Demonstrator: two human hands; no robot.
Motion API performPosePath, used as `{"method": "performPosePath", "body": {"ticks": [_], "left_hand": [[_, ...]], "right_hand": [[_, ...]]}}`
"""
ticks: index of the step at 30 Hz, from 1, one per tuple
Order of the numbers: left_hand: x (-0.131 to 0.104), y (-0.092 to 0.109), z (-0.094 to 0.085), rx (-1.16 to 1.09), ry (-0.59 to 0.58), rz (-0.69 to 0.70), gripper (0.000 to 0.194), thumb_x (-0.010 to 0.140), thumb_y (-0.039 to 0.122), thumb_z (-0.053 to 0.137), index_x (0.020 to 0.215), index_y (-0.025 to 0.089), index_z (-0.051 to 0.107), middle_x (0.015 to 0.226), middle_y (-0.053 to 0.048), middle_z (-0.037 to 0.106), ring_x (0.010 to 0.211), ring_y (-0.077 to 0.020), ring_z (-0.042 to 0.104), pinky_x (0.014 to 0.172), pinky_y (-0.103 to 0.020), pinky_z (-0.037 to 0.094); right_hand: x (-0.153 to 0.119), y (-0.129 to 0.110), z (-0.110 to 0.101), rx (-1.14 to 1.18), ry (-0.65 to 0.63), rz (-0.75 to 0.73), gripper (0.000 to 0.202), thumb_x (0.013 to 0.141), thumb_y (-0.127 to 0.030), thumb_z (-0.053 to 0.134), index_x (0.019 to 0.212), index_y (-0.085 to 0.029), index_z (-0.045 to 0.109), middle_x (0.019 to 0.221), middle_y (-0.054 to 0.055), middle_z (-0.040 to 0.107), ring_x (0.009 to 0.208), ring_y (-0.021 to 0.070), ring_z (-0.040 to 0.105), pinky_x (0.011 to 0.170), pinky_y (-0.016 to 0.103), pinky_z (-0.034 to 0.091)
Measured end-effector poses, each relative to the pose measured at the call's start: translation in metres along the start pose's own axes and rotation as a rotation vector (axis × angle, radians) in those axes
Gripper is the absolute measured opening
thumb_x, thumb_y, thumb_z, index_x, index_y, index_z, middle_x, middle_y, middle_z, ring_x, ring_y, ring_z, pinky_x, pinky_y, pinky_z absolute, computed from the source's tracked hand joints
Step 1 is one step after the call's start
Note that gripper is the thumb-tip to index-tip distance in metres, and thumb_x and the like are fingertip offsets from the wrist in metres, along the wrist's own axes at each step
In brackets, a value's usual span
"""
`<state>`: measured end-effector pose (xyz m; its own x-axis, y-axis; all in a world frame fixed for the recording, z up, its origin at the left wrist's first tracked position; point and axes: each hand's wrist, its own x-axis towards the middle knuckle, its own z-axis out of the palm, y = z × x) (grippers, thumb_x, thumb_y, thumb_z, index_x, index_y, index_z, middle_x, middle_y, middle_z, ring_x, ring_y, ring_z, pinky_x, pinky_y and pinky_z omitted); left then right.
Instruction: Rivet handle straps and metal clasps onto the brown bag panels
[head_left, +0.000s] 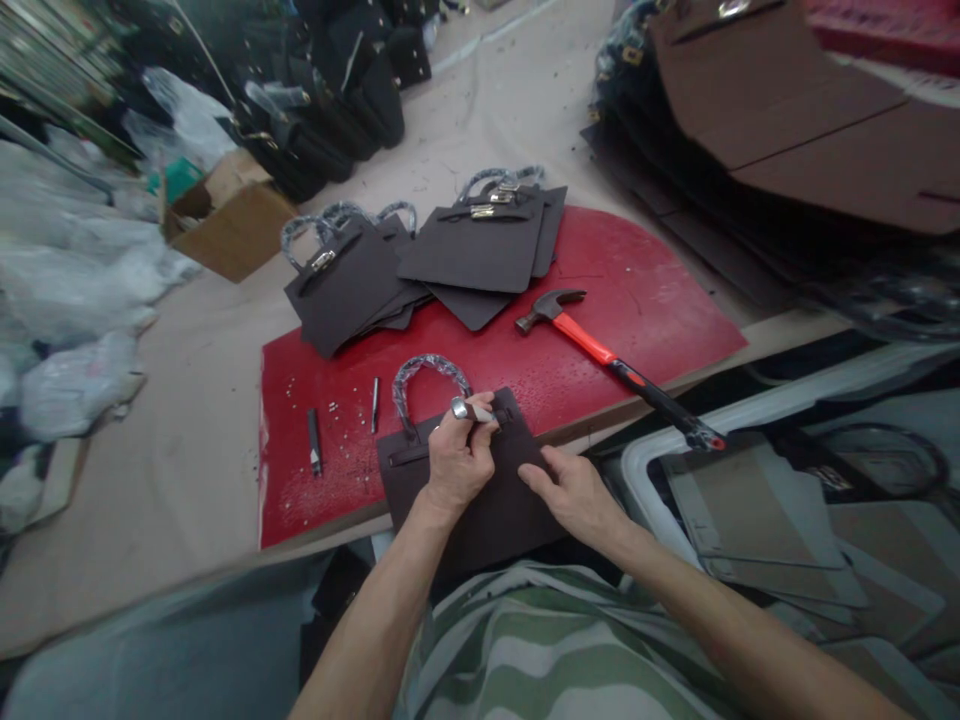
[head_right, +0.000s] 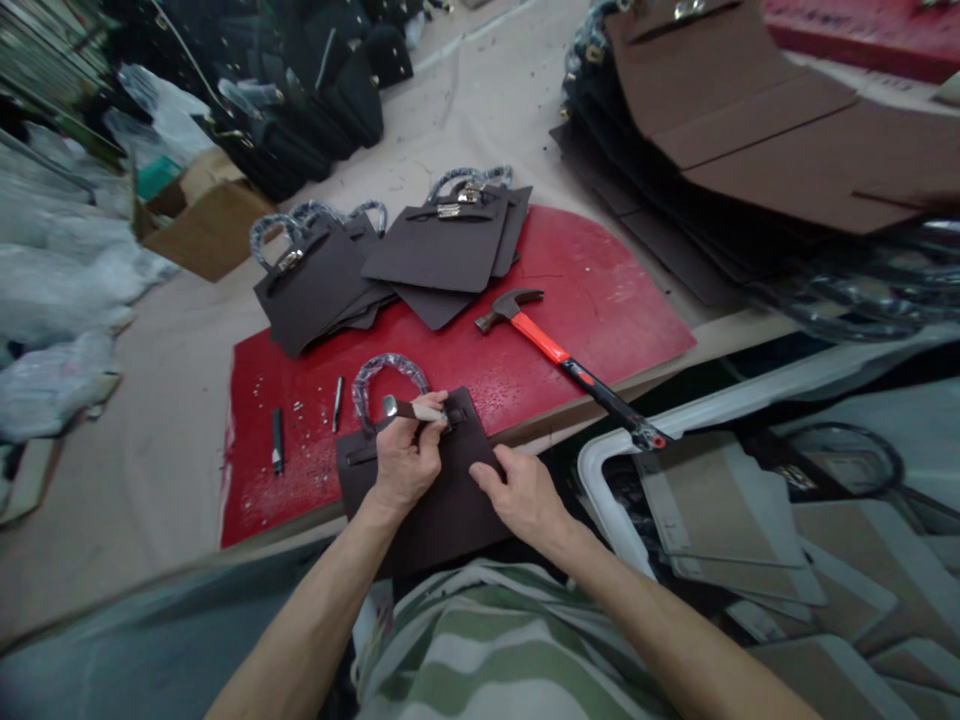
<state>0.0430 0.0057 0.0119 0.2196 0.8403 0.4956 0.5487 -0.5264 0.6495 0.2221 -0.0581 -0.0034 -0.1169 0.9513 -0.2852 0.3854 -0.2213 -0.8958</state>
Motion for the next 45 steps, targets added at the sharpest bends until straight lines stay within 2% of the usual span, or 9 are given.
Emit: {"method": "performPosePath", "body": {"ticks": [3, 8, 11, 15, 21, 24, 30, 34, 45], "left_hand": [[0.000, -0.001, -0.001, -0.036, -0.019, -0.017, 0.009, 0.092, 0.014, 0.055, 0.096, 0.019, 0.061, 0.113, -0.010, 0.073, 0.108, -0.0211, 0.071, 0.097, -0.036, 0.057], [0.002, -0.001, -0.002, -0.052, -0.021, -0.027, 0.011, 0.091, 0.015, 0.055, 0.098, 0.019, 0.062, 0.112, -0.011, 0.074, 0.107, -0.0213, 0.071, 0.097, -0.036, 0.057], [0.002, -0.001, -0.002, -0.045, -0.042, -0.031, 0.012, 0.090, 0.015, 0.056, 0.099, 0.019, 0.063, 0.112, -0.011, 0.074, 0.106, -0.0211, 0.071, 0.097, -0.035, 0.057], [0.002, -0.002, -0.003, -0.077, -0.029, -0.056, 0.013, 0.090, 0.015, 0.056, 0.101, 0.018, 0.063, 0.113, -0.011, 0.074, 0.106, -0.0214, 0.072, 0.095, -0.035, 0.058], [0.003, 0.000, -0.001, -0.057, -0.022, -0.065, 0.013, 0.089, 0.016, 0.057, 0.100, 0.019, 0.064, 0.111, -0.010, 0.075, 0.104, -0.0218, 0.072, 0.095, -0.036, 0.058], [0.004, 0.001, -0.001, -0.056, -0.037, -0.069, 0.016, 0.088, 0.014, 0.057, 0.101, 0.020, 0.064, 0.111, -0.010, 0.075, 0.104, -0.0219, 0.072, 0.096, -0.036, 0.058], [0.005, -0.002, -0.001, -0.089, -0.056, -0.061, 0.020, 0.087, 0.012, 0.057, 0.105, 0.018, 0.064, 0.109, -0.010, 0.074, 0.101, -0.0228, 0.072, 0.094, -0.038, 0.058], [0.006, -0.003, 0.000, -0.103, -0.055, -0.038, 0.019, 0.087, 0.011, 0.057, 0.103, 0.018, 0.064, 0.109, -0.011, 0.074, 0.101, -0.0234, 0.072, 0.092, -0.038, 0.059], [0.009, -0.005, -0.002, -0.125, -0.083, -0.068, 0.022, 0.086, 0.012, 0.057, 0.104, 0.020, 0.064, 0.107, -0.008, 0.075, 0.100, -0.0227, 0.072, 0.093, -0.036, 0.059]], "right_hand": [[-0.009, -0.005, -0.023, -0.285, 0.091, -0.075, 0.023, 0.091, -0.040, 0.052, 0.078, -0.022, 0.058, 0.069, 0.000, 0.062, 0.063, 0.0163, 0.056, 0.062, 0.029, 0.036], [-0.010, -0.012, -0.079, -0.494, 0.501, -0.345, 0.016, 0.093, -0.035, 0.053, 0.090, -0.021, 0.061, 0.079, 0.005, 0.068, 0.071, 0.0197, 0.062, 0.071, 0.032, 0.044], [0.001, -0.012, -0.109, -0.668, 0.631, -0.415, 0.015, 0.091, -0.033, 0.054, 0.092, -0.020, 0.060, 0.088, 0.009, 0.066, 0.084, 0.0242, 0.062, 0.078, 0.035, 0.046], [0.017, -0.005, -0.127, -0.863, 0.603, -0.322, 0.019, 0.087, -0.032, 0.057, 0.099, -0.017, 0.060, 0.098, 0.014, 0.063, 0.096, 0.0295, 0.056, 0.087, 0.040, 0.043], [0.026, -0.007, -0.123, -0.976, 0.491, -0.153, 0.020, 0.089, -0.033, 0.053, 0.094, -0.015, 0.061, 0.095, 0.016, 0.059, 0.085, 0.0279, 0.054, 0.071, 0.038, 0.039], [0.032, -0.016, -0.125, -0.814, 0.423, -0.048, 0.014, 0.085, -0.029, 0.057, 0.092, -0.017, 0.060, 0.090, 0.011, 0.058, 0.075, 0.0222, 0.053, 0.063, 0.033, 0.033], [0.046, -0.037, -0.126, 0.306, -0.029, 0.306, 0.018, 0.064, -0.016, 0.066, 0.077, -0.020, 0.054, 0.060, -0.003, 0.048, 0.052, 0.0116, 0.044, 0.050, 0.026, 0.032], [0.052, -0.045, -0.117, 0.494, -0.125, 0.376, 0.017, 0.073, -0.023, 0.062, 0.088, -0.017, 0.058, 0.068, 0.000, 0.056, 0.050, 0.0108, 0.048, 0.047, 0.024, 0.040], [0.056, -0.042, -0.106, 0.641, -0.092, 0.415, 0.009, 0.087, -0.025, 0.057, 0.083, -0.017, 0.056, 0.059, -0.004, 0.046, 0.042, 0.0057, 0.035, 0.037, 0.017, 0.027]]}}
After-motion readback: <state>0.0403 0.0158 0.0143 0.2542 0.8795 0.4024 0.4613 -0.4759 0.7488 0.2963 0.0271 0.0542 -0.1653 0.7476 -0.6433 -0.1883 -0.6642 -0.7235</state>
